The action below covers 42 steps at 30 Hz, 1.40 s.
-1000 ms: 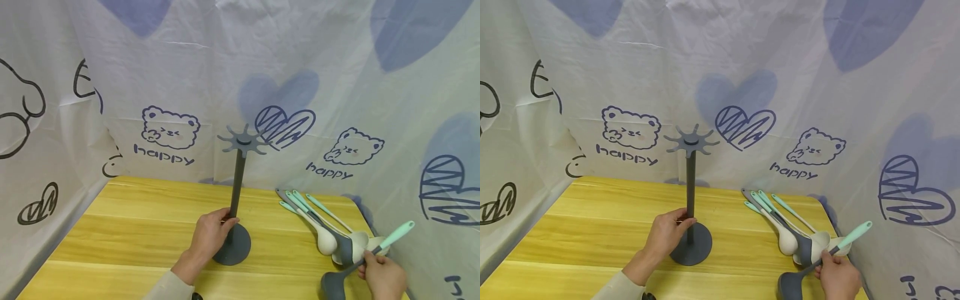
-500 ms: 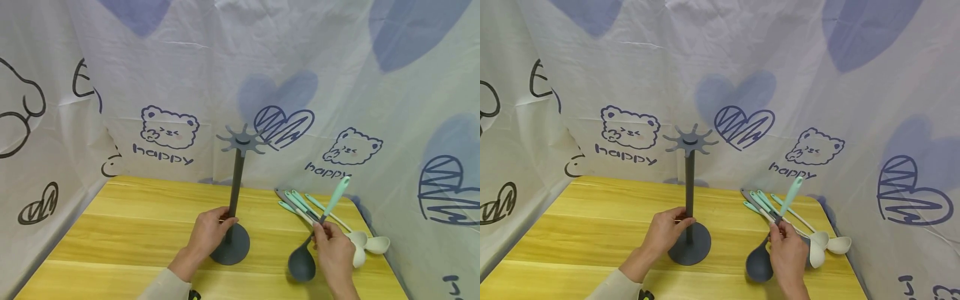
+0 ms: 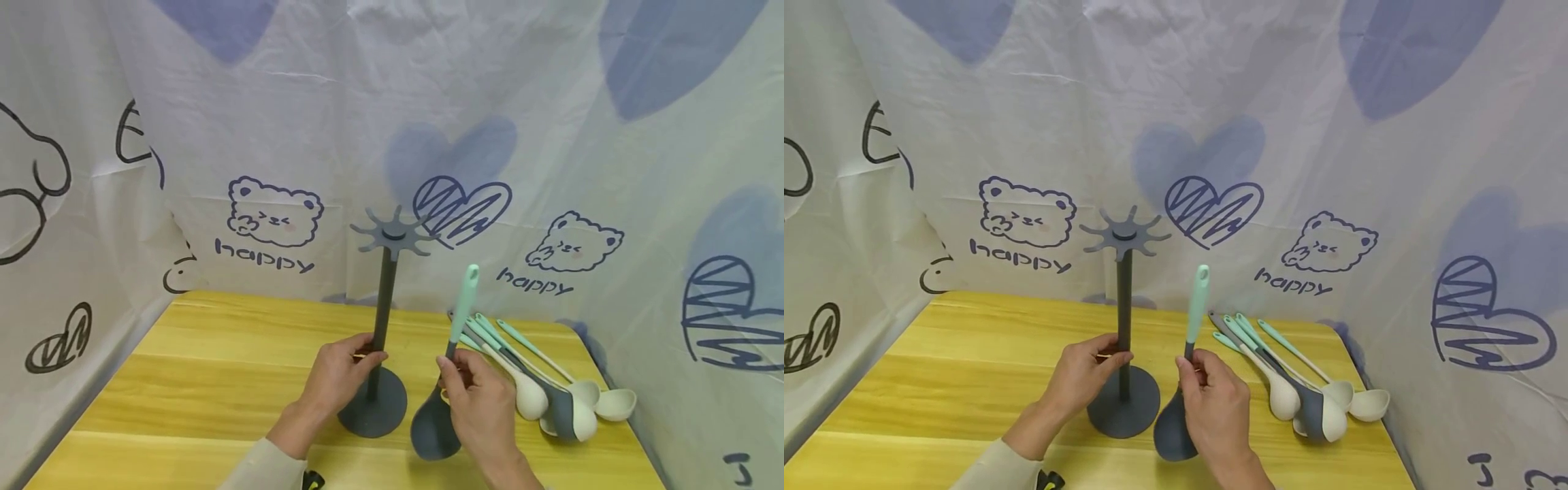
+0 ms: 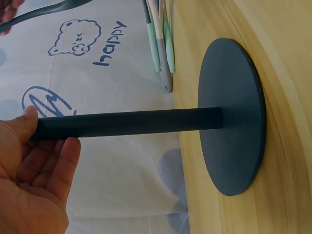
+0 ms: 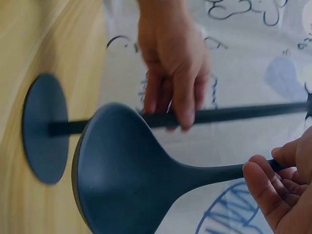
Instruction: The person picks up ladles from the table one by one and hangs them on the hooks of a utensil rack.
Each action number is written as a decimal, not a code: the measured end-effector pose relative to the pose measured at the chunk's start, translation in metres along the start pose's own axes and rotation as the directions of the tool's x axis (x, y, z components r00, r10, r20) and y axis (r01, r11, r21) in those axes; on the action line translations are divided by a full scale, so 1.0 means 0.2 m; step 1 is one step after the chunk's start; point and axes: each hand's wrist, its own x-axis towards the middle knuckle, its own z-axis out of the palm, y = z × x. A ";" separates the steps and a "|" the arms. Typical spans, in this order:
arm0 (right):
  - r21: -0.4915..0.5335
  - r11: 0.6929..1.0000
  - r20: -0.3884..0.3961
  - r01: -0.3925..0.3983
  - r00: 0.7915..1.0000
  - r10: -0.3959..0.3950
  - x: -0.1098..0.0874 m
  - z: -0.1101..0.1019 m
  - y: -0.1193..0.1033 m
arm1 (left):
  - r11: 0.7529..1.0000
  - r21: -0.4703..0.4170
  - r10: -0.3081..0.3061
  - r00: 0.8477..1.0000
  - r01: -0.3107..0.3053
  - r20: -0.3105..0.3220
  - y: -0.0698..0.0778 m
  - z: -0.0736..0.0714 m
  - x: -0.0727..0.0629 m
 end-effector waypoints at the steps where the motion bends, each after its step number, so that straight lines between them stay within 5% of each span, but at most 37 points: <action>1: 0.006 0.999 -0.007 0.031 0.999 -0.031 0.00 0.01 -0.02 | 1.000 0.000 0.003 1.000 -0.003 0.000 0.00 0.00 0.00; 17: 0.092 0.946 -0.075 0.310 0.950 -0.304 -0.02 0.08 -0.22 | 0.999 0.032 0.018 0.999 -0.019 0.031 -0.01 -0.03 0.00; 42: 0.133 0.947 -0.016 0.291 0.956 -0.291 -0.03 0.15 -0.29 | 0.995 0.073 0.066 0.998 -0.066 -0.005 -0.01 -0.02 0.01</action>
